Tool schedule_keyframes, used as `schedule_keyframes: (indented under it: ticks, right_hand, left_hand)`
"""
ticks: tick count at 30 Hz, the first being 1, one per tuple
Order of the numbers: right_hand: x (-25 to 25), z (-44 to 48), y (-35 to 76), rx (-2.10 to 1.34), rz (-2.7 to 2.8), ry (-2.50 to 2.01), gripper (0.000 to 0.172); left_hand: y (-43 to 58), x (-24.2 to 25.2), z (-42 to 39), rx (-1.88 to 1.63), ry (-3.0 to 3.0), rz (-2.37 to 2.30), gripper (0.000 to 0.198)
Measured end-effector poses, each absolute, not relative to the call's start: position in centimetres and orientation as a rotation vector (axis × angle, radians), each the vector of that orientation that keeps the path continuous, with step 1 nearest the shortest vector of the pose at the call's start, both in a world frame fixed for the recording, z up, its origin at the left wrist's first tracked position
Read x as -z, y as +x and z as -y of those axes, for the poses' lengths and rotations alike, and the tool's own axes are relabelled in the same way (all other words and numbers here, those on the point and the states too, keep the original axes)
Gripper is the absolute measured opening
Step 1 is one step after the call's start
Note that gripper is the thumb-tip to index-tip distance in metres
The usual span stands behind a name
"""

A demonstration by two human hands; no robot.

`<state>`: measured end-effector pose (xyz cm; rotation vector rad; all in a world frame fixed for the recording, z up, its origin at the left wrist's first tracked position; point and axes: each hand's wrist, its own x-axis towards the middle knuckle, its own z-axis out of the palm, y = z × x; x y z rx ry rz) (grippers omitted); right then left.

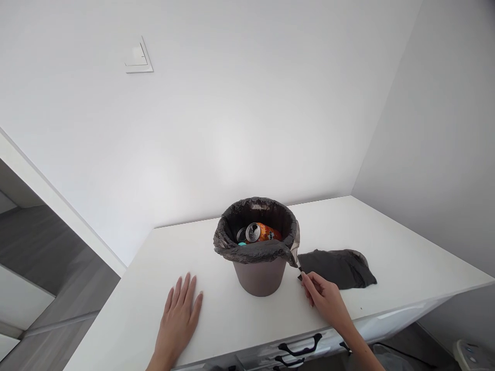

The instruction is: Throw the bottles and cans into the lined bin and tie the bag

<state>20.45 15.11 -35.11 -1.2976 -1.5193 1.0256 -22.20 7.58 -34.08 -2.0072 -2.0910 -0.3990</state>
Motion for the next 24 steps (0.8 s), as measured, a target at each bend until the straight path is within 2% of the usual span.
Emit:
schedule_keyframes:
  ticks: [24]
  right_hand:
    - [35.6,-15.2,20.4,-1.023,1.533,-1.279,0.052]
  left_hand:
    - [-22.1,33.8,-7.2,0.353,-2.055,2.072,0.064]
